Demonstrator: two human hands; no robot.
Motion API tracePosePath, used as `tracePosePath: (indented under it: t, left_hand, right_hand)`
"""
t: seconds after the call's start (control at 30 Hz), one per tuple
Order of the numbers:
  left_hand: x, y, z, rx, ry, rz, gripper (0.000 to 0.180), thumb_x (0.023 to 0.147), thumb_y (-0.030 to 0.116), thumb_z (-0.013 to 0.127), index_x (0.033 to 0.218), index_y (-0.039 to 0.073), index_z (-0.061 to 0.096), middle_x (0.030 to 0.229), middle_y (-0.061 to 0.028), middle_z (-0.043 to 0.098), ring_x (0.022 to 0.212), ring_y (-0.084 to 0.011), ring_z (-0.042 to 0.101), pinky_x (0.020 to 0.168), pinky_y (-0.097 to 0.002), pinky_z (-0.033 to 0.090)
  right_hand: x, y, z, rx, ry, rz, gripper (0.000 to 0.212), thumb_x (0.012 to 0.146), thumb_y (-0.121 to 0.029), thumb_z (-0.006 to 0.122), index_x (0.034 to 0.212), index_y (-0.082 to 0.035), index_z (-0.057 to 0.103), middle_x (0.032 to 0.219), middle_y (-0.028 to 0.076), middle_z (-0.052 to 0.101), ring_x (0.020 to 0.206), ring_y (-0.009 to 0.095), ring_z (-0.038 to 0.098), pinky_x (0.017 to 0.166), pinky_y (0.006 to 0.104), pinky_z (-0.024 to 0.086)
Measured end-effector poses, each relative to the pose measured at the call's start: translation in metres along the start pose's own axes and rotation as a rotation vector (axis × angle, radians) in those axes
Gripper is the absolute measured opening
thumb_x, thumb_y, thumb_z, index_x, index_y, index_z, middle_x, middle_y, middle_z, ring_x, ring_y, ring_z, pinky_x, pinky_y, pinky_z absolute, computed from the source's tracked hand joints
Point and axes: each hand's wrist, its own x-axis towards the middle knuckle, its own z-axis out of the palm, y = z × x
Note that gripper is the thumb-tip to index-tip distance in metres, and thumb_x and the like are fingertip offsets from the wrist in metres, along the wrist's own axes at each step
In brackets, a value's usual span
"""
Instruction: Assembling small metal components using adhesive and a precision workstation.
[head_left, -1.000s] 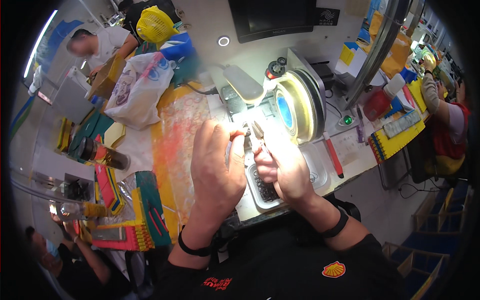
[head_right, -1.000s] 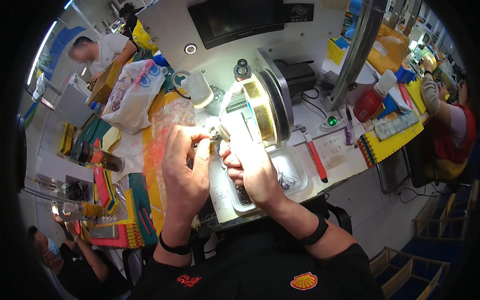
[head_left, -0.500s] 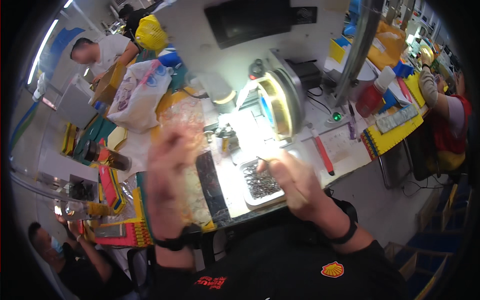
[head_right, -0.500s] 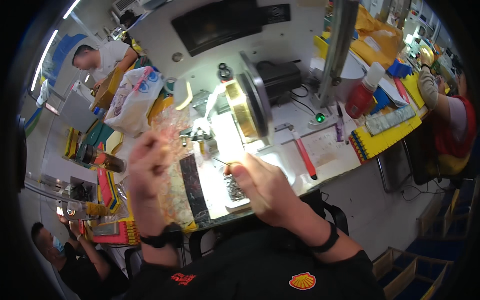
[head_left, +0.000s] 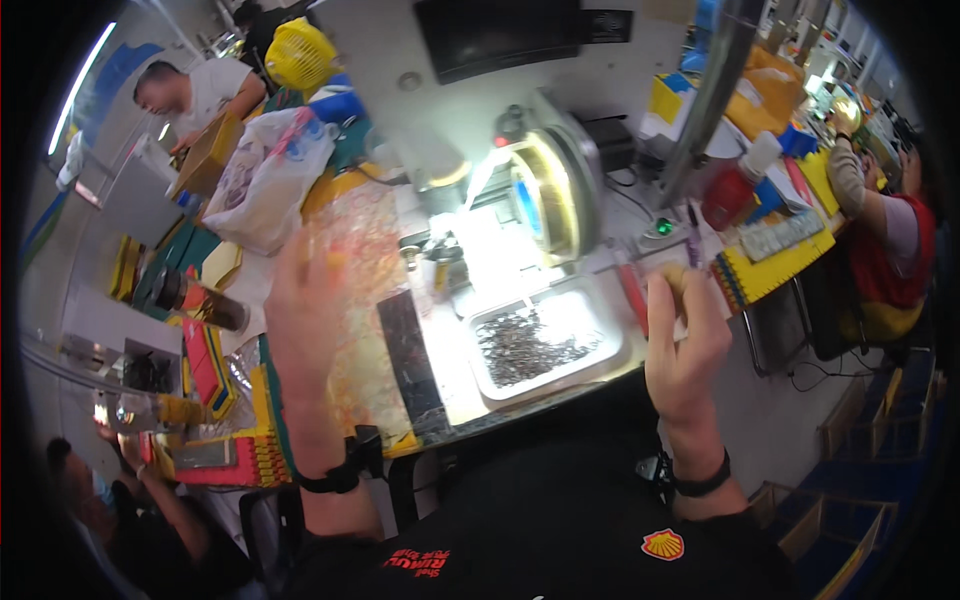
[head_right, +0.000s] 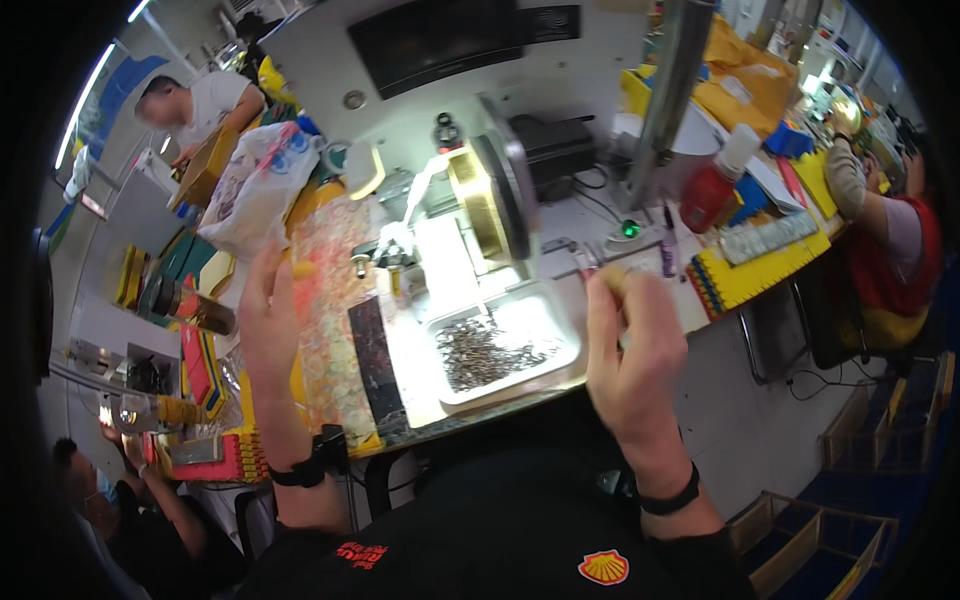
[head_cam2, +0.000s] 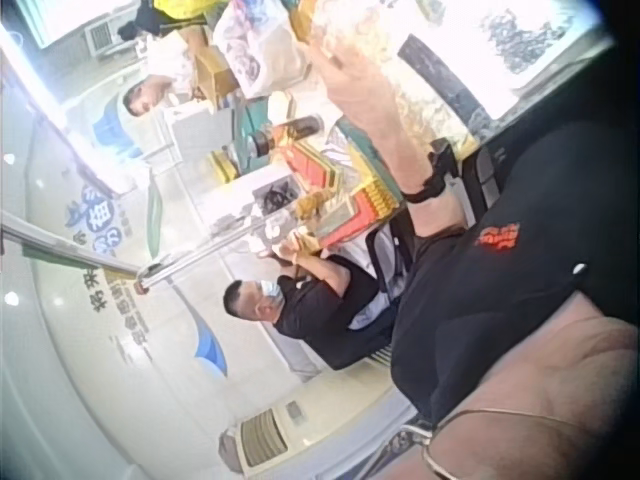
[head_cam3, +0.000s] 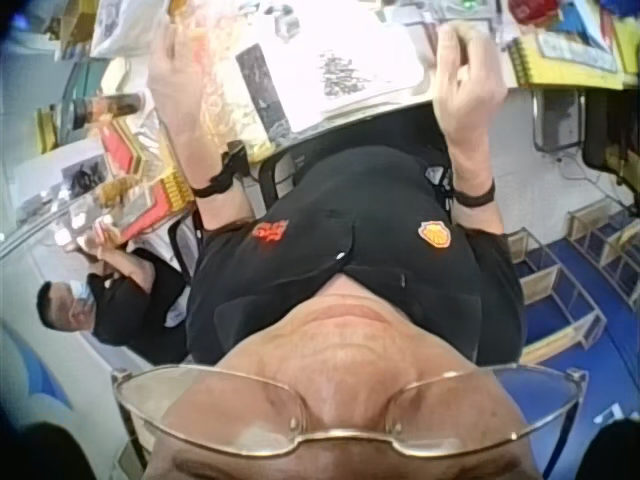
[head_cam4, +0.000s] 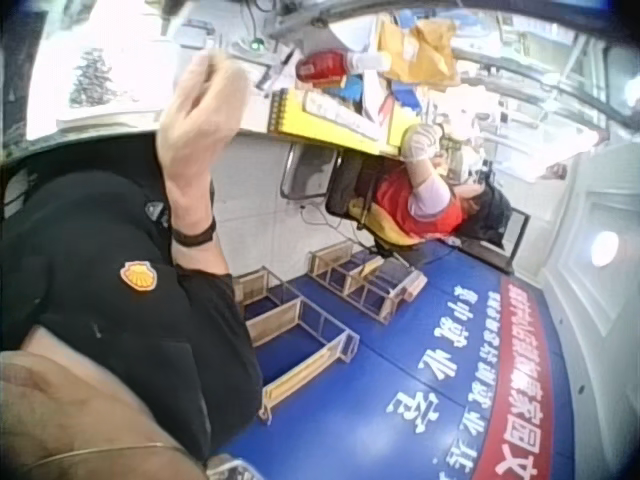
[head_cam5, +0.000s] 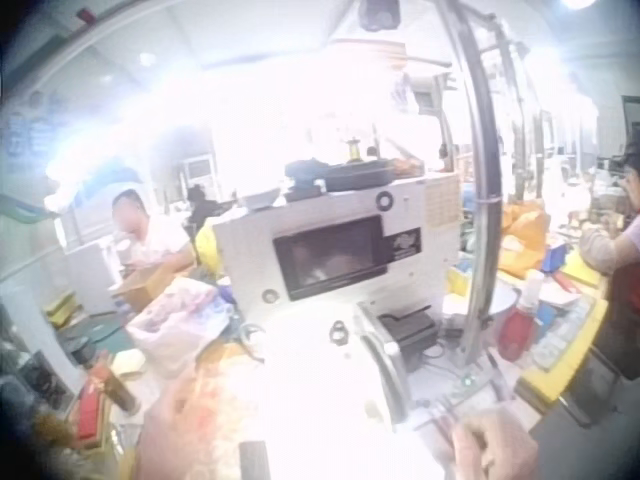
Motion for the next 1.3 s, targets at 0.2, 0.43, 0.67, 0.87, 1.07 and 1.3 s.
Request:
tracePosePath:
  t: [0.2,0.43,0.67,0.87,1.07,1.3]
  left_hand:
    - [-0.02,0.0,0.051,-0.609,-0.563,-0.093,0.029,0.111,0.014,0.056,0.135,0.0,0.064,0.12,-0.0115,0.072,0.112,-0.0199,0.065,0.102,-0.0347,0.049]
    - [-0.035,0.01,0.06,-0.682,-0.536,-0.233,0.028,0.11,0.02,0.062,0.127,-0.001,0.067,0.108,-0.0156,0.076,0.101,-0.0205,0.07,0.094,-0.0367,0.054]
    - [-0.014,-0.003,0.049,-0.443,-0.647,-0.275,0.022,0.11,0.015,0.062,0.127,0.001,0.066,0.103,-0.0008,0.067,0.092,-0.0092,0.058,0.085,-0.0257,0.048]
    - [0.014,0.005,0.001,-0.103,0.053,0.275,0.012,0.103,0.007,0.063,0.112,-0.001,0.065,0.104,-0.0088,0.068,0.091,-0.0209,0.065,0.085,-0.0352,0.052]
    - [-0.052,0.07,0.01,-0.829,-0.381,-0.124,0.012,0.109,0.007,0.06,0.12,0.001,0.063,0.107,-0.0059,0.069,0.09,-0.0103,0.064,0.084,-0.0271,0.054]
    - [-0.054,0.085,0.046,-0.829,-0.37,-0.14,0.011,0.103,0.003,0.07,0.112,0.0,0.065,0.1,-0.0057,0.072,0.093,-0.0095,0.069,0.083,-0.0271,0.056]
  right_hand:
    - [-0.001,-0.054,0.092,0.77,-0.468,0.317,0.02,0.108,-0.011,0.062,0.122,0.003,0.063,0.098,0.011,0.068,0.089,0.014,0.065,0.081,0.0316,0.054]
    - [0.018,-0.067,0.135,1.01,-0.234,0.365,0.021,0.11,-0.006,0.057,0.126,0.006,0.063,0.111,0.009,0.067,0.098,0.015,0.065,0.087,0.0298,0.054]
    - [0.02,-0.061,0.138,0.84,-0.238,0.22,0.021,0.109,-0.002,0.056,0.126,0.006,0.064,0.108,0.01,0.066,0.095,0.014,0.064,0.084,0.0288,0.053]
    - [0.008,-0.055,0.144,0.862,-0.227,0.276,0.011,0.11,-0.008,0.054,0.113,0.0,0.062,0.094,0.002,0.056,0.08,0.008,0.049,0.073,0.0232,0.041]
    - [-0.007,-0.067,0.101,1.389,-0.302,0.63,0.009,0.111,-0.009,0.057,0.116,-0.002,0.058,0.097,0.0,0.051,0.084,0.006,0.045,0.079,0.0248,0.04]
    - [-0.01,-0.051,0.102,1.277,-0.296,0.544,0.023,0.112,-0.015,0.057,0.128,0.002,0.06,0.113,0.007,0.066,0.104,0.011,0.061,0.092,0.0284,0.05]
